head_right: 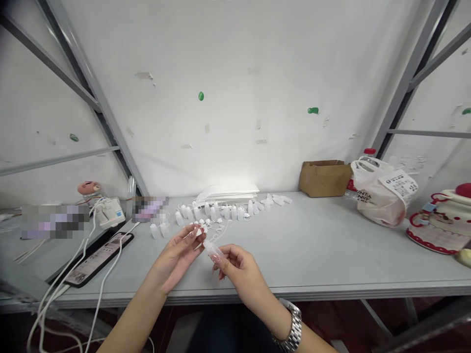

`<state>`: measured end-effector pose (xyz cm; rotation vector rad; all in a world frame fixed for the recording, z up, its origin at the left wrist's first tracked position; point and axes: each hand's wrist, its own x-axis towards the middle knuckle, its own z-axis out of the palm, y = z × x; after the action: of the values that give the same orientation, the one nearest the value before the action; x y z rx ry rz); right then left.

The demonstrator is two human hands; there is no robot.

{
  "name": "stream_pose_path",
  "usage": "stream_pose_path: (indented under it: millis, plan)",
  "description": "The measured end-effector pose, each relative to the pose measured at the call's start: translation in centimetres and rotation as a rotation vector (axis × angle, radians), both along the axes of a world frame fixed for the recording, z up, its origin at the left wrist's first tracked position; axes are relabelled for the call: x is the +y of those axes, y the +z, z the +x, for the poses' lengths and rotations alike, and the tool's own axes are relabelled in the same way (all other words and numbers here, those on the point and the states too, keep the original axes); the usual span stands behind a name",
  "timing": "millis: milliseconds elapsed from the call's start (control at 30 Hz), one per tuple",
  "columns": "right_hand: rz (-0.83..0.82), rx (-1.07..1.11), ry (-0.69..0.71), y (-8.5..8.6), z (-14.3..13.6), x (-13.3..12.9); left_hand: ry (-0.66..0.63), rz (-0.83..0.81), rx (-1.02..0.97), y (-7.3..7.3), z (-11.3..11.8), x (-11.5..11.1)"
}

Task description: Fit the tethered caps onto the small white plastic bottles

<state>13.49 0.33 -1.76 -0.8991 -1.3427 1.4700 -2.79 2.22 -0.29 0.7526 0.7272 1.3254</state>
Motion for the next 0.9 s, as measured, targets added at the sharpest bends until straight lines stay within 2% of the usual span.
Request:
stream_pose_path:
  millis: [133, 300, 433, 533, 733, 900]
  plan:
    - [0.037, -0.007, 0.001, -0.3, -0.2, 0.0, -0.016, 0.03, -0.003, 0.3, 0.7, -0.7]
    - [0.09, -0.058, -0.023, -0.4, -0.2, -0.2, -0.055, 0.1, 0.12, 0.2, 1.1, -0.9]
    - [0.172, -0.144, -0.077, -0.5, -0.1, -0.5, -0.021, 0.094, 0.169, 0.3, 1.1, -1.0]
    - [0.323, -0.273, -0.164, -0.9, 0.0, -0.8, 0.02, 0.065, 0.157, 0.4, 1.1, -1.2]
    - [0.743, -0.472, -0.377, -1.9, 0.0, -1.3, 0.084, 0.077, 0.023, -0.3, 2.0, -1.5]
    - [0.973, -0.594, -0.447, -1.7, 0.2, -1.3, 0.104, 0.064, -0.074, -0.6, 2.8, -1.8]
